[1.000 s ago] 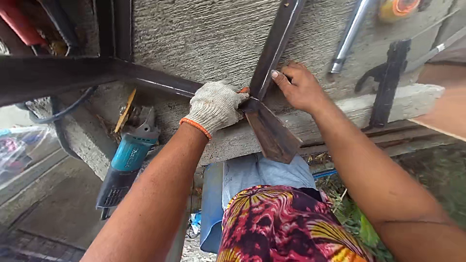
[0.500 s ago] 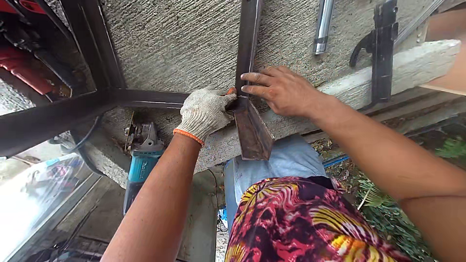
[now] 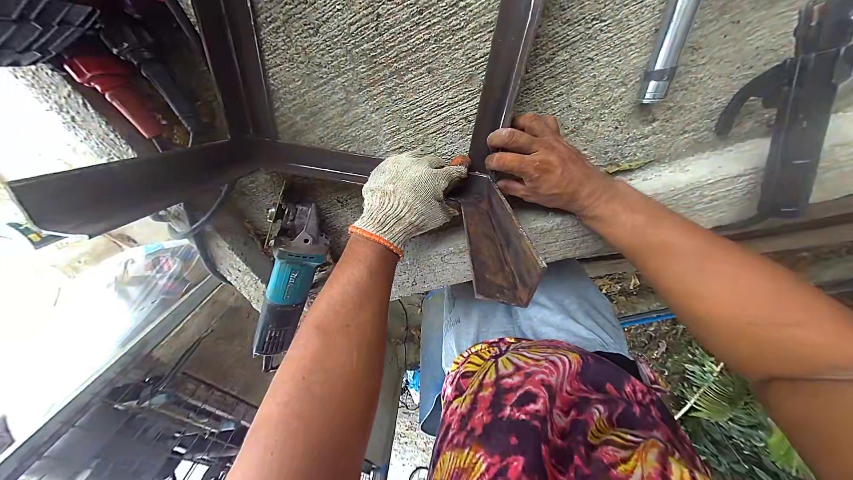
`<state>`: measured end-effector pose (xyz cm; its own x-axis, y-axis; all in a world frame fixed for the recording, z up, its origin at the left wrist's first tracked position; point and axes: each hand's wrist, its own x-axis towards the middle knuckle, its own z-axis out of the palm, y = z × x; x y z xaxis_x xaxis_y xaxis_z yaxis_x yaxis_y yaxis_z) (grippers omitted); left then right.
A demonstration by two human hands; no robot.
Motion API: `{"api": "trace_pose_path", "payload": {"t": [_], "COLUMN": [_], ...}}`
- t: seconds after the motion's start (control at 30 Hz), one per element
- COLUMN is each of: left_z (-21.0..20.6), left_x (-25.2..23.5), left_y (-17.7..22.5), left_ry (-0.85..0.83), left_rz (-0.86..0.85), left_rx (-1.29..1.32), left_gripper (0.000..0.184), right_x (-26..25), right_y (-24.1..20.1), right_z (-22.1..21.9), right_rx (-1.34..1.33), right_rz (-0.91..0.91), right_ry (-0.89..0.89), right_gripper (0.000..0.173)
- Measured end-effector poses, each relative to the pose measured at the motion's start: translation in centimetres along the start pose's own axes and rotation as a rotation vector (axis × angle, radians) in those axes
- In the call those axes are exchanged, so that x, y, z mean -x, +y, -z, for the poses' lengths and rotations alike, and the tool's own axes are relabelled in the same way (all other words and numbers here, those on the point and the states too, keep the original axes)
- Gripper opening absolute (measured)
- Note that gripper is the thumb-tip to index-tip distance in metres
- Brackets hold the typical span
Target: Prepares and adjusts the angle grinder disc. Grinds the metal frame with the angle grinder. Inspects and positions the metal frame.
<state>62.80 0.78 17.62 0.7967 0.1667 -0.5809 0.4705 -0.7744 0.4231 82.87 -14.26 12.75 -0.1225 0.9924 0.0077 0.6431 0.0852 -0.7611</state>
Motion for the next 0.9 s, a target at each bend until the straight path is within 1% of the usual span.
{"api": "trace_pose_path", "payload": {"t": [0.23, 0.4, 0.5, 0.57, 0.63, 0.7, 0.83, 0.9], "left_z": [-0.2, -0.4, -0.8, -0.7, -0.5, -0.5, -1.3, -1.5], "left_x": [0.1, 0.2, 0.4, 0.3, 0.3, 0.3, 0.3, 0.3], "left_y": [0.1, 0.3, 0.5, 0.7, 1.0, 1.0, 0.5, 0.1], "left_ry": [0.037, 0.095, 0.146, 0.187, 0.184, 0.182, 0.227, 0.198], "left_rz": [-0.015, -0.005, 0.054, 0.087, 0.116, 0.12, 0.038, -0.008], "left_rx": [-0.009, -0.011, -0.024, -0.011, -0.009, -0.021, -0.034, -0.041], "left_gripper": [0.04, 0.034, 0.044, 0.06, 0.074, 0.079, 0.07, 0.065], "right_x": [-0.1, -0.1, -0.1, -0.1, -0.1, -0.1, -0.1, -0.1], "right_y": [-0.1, -0.1, 0.1, 0.1, 0.1, 0.1, 0.0, 0.0], "right_z": [0.0, 0.1, 0.0, 0.0, 0.0, 0.0, 0.1, 0.0], "right_rx": [-0.011, 0.013, 0.016, 0.016, 0.017, 0.02, 0.021, 0.025], "right_rz": [0.017, 0.038, 0.049, 0.052, 0.051, 0.047, 0.049, 0.053], "right_ry": [0.019, 0.03, 0.029, 0.03, 0.027, 0.024, 0.036, 0.042], "right_gripper": [0.01, 0.01, 0.011, 0.01, 0.011, 0.01, 0.011, 0.011]}}
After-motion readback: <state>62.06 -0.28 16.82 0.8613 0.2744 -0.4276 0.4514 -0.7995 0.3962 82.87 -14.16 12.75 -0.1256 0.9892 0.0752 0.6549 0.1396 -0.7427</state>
